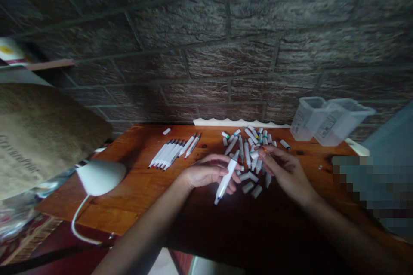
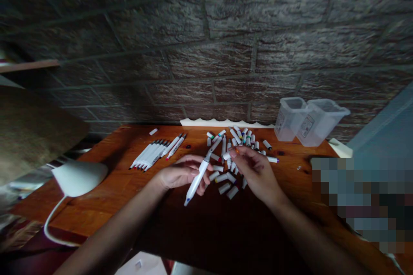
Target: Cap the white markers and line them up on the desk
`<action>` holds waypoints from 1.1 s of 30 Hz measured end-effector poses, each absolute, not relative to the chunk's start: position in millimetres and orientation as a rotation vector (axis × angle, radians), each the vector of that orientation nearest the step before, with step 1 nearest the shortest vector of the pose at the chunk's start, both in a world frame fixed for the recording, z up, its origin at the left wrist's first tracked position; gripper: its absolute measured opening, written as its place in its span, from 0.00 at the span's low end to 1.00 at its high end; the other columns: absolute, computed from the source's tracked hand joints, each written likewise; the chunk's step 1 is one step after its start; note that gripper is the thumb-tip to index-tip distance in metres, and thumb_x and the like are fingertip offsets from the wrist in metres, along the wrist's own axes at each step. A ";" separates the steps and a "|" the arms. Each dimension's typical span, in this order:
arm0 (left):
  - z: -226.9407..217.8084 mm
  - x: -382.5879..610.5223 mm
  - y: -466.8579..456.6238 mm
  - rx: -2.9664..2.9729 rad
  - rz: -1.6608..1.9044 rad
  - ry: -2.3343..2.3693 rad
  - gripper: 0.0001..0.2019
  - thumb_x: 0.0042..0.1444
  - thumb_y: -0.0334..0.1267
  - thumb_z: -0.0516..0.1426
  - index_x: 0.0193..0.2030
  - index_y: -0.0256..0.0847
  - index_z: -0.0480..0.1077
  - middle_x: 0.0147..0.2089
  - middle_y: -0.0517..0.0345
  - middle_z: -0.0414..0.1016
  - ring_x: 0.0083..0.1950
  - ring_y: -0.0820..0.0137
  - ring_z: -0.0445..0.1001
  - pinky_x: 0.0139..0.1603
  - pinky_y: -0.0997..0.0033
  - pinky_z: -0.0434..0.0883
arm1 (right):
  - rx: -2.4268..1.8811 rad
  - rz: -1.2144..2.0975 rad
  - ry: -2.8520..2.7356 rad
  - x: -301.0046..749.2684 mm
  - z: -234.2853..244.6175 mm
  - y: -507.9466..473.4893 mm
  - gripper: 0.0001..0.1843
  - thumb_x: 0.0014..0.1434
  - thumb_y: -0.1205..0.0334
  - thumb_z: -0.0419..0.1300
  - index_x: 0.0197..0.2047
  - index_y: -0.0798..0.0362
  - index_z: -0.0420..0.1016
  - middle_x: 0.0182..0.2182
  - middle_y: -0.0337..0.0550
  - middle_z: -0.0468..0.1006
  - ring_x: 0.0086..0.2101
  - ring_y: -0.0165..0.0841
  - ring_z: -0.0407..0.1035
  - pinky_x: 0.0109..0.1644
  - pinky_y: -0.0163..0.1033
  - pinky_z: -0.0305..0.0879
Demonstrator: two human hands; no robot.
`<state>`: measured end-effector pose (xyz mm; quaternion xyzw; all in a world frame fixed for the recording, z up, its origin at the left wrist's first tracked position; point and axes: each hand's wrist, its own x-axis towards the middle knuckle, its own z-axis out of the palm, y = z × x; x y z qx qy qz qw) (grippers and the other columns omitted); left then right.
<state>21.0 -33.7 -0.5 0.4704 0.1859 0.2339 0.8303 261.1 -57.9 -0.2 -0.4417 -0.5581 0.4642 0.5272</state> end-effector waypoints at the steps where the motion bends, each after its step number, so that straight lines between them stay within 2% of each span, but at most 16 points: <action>1: -1.1 20.8 -33.2 0.995 0.509 0.403 0.18 0.52 0.36 0.64 0.49 0.31 0.74 0.38 0.42 0.80 0.33 0.61 0.80 0.33 0.64 0.78 | -1.042 1.112 -1.320 261.2 1.3 -58.5 0.20 0.55 0.45 0.64 0.40 0.54 0.77 0.27 0.38 0.72 0.24 0.23 0.59 0.27 0.30 0.57; 4: -2.5 21.3 -33.7 0.998 0.508 0.432 0.17 0.53 0.39 0.63 0.47 0.31 0.74 0.34 0.43 0.80 0.25 0.66 0.77 0.24 0.74 0.74 | -1.024 1.146 -1.287 260.6 6.4 -60.2 0.22 0.55 0.44 0.64 0.41 0.55 0.77 0.23 0.36 0.69 0.22 0.23 0.57 0.26 0.31 0.57; 6: -1.8 21.5 -36.1 1.019 0.466 0.441 0.18 0.51 0.41 0.65 0.46 0.32 0.74 0.34 0.43 0.80 0.26 0.66 0.78 0.21 0.77 0.71 | -1.019 1.177 -1.278 260.8 8.8 -60.1 0.23 0.55 0.44 0.64 0.42 0.55 0.77 0.20 0.34 0.65 0.21 0.23 0.56 0.26 0.31 0.56; 9: 3.4 20.1 -41.4 1.067 0.347 0.451 0.20 0.47 0.42 0.68 0.44 0.33 0.75 0.36 0.44 0.80 0.30 0.63 0.79 0.20 0.78 0.70 | -1.026 1.184 -1.216 263.4 8.1 -56.7 0.25 0.53 0.43 0.65 0.44 0.55 0.77 0.20 0.33 0.63 0.21 0.23 0.55 0.26 0.31 0.55; 13: 7.9 17.1 -46.2 1.071 0.219 0.482 0.19 0.47 0.42 0.69 0.43 0.34 0.74 0.33 0.46 0.80 0.27 0.67 0.78 0.22 0.77 0.71 | -1.102 1.172 -1.153 267.4 0.4 -50.5 0.26 0.52 0.40 0.64 0.41 0.57 0.76 0.20 0.33 0.61 0.21 0.22 0.53 0.24 0.30 0.53; 18: -1.2 18.9 -45.0 1.023 0.493 0.481 0.22 0.45 0.37 0.70 0.46 0.36 0.70 0.33 0.52 0.79 0.28 0.66 0.78 0.25 0.75 0.74 | -1.103 1.139 -1.241 263.3 -3.6 -52.9 0.23 0.54 0.41 0.63 0.32 0.55 0.72 0.21 0.35 0.63 0.22 0.23 0.55 0.25 0.30 0.52; 22: 1.7 22.2 -39.8 1.009 0.664 0.519 0.20 0.46 0.38 0.69 0.44 0.35 0.69 0.29 0.56 0.76 0.24 0.71 0.75 0.24 0.76 0.73 | -1.128 1.031 -1.316 261.6 1.2 -56.7 0.21 0.56 0.43 0.62 0.28 0.55 0.70 0.22 0.36 0.66 0.24 0.25 0.59 0.28 0.31 0.58; 24: 7.4 22.0 -36.1 1.021 0.749 0.606 0.19 0.47 0.39 0.69 0.43 0.34 0.69 0.28 0.58 0.75 0.22 0.74 0.73 0.23 0.77 0.72 | -1.132 0.983 -1.395 264.8 3.3 -57.0 0.19 0.55 0.45 0.63 0.30 0.55 0.73 0.25 0.37 0.71 0.27 0.26 0.64 0.32 0.32 0.61; 29: 16.1 17.4 -28.8 1.045 0.950 0.813 0.20 0.43 0.40 0.71 0.40 0.33 0.72 0.31 0.57 0.76 0.25 0.75 0.75 0.26 0.78 0.73 | -1.162 0.837 -1.542 274.1 1.8 -57.3 0.16 0.58 0.50 0.62 0.44 0.52 0.78 0.36 0.41 0.79 0.34 0.31 0.72 0.38 0.35 0.67; 33: 13.7 14.9 -25.8 1.093 1.008 0.908 0.20 0.42 0.41 0.71 0.40 0.34 0.74 0.30 0.59 0.75 0.26 0.76 0.74 0.28 0.80 0.71 | -1.165 0.803 -1.661 269.6 -4.7 -60.3 0.14 0.60 0.52 0.59 0.45 0.51 0.77 0.38 0.41 0.81 0.35 0.32 0.74 0.39 0.35 0.69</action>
